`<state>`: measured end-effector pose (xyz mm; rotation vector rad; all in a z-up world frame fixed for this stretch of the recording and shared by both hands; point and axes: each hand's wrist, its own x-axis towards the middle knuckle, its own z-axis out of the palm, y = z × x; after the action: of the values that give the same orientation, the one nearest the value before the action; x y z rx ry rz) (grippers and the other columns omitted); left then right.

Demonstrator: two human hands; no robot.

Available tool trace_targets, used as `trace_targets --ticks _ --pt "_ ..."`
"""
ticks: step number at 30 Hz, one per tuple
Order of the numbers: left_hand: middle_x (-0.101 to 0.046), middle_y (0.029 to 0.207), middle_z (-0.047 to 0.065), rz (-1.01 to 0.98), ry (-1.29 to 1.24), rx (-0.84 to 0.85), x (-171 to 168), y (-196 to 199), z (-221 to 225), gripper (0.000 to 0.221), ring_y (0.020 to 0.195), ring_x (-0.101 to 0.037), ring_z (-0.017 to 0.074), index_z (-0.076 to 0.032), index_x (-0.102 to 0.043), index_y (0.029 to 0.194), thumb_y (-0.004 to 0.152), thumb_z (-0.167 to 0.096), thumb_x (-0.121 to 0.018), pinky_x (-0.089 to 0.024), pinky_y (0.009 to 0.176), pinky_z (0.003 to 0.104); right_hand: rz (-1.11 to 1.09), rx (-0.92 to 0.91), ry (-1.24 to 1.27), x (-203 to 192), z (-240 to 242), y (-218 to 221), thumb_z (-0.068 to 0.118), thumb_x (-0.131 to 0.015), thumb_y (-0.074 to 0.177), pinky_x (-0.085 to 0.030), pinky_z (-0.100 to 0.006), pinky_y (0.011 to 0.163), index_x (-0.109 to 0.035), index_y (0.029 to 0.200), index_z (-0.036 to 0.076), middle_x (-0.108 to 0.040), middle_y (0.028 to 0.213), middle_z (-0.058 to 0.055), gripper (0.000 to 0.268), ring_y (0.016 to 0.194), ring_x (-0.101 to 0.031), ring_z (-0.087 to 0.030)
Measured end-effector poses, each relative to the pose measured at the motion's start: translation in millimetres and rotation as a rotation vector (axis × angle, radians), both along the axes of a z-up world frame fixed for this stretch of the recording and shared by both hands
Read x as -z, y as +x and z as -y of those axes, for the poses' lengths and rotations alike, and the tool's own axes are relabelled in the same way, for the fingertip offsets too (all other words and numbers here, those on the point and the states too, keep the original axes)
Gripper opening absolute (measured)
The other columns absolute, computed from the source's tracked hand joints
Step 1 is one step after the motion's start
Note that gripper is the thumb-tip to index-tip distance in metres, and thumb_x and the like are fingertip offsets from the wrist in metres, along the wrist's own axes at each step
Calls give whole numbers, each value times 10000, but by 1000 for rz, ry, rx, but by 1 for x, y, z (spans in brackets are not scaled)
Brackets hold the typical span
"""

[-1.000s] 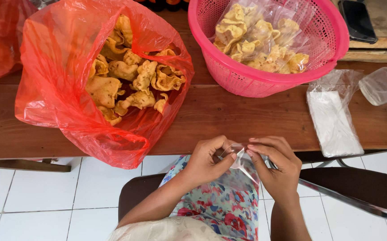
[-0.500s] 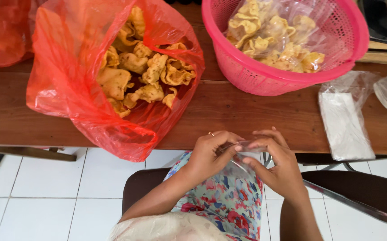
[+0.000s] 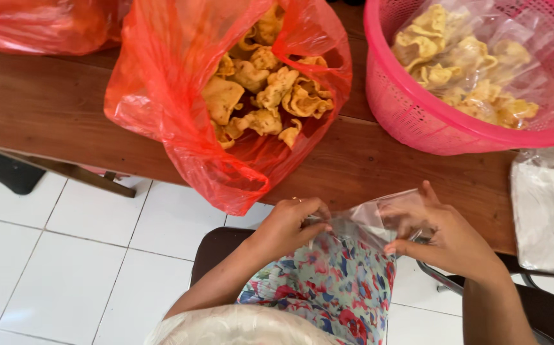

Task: The person repeatedly takes fried snacks from a red plastic bag and places them into small clear plastic bags. After filling each bag, the person folds the top and places the sealed bag into a pink basket. The process continues throughout the clip.

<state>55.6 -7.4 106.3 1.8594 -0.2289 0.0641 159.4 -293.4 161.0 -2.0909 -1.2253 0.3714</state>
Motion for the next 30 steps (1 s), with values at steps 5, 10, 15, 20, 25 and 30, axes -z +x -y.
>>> trace_targets --ticks 5,10,15,20,25,30 --pt "-759 865 111 -151 29 18 6 -10 -13 220 724 -733 240 -50 -675 1054 893 -180 -750 -553 625 377 191 -210 -111 -12 -16 10 267 -765 882 38 -700 1184 -781 807 200 -750 1259 -45 102 1474 -410 -320" --pt "-686 1230 135 -138 -25 429 14 -18 -52 749 1097 -699 250 -51 -572 1350 741 -397 -837 -584 895 405 249 -333 -264 -34 -47 0 282 -788 781 1 -743 1122 -761 713 192 -649 1403 -30 116 1528 -268 -340" --pt "-416 1657 137 -30 -348 575 43 -7 -48 1116 1545 -434 256 -68 -249 1663 844 -571 -816 -403 1254 404 238 -563 -160 -45 -89 -22 271 -738 816 -39 -756 1144 -738 879 161 -551 1441 -60 126 1512 -283 -382" --pt "-424 1611 159 -212 -624 705 83 0 -32 1236 1513 -425 261 -25 -231 1672 769 -561 -881 -393 1227 428 275 -613 -180 -52 -116 -28 311 -731 873 -52 -739 1147 -733 944 228 -631 1258 -23 109 1489 -337 -347" --pt "-444 1606 157 -257 -823 662 103 -15 -33 1136 1500 -430 262 -13 -232 1707 845 -393 -868 -363 1221 435 173 -544 -498 -52 -141 -24 395 -716 928 45 -770 1160 -720 1113 225 -690 1223 -4 251 1341 -491 -230" --pt "-450 1568 137 -343 -989 662 103 -23 -50 932 1458 -456 253 -47 -189 1670 938 -126 -761 -358 1234 470 161 -676 -285 -57 -170 -12 436 -748 912 39 -763 1146 -755 1186 216 -683 1170 -73 351 1283 -540 -264"
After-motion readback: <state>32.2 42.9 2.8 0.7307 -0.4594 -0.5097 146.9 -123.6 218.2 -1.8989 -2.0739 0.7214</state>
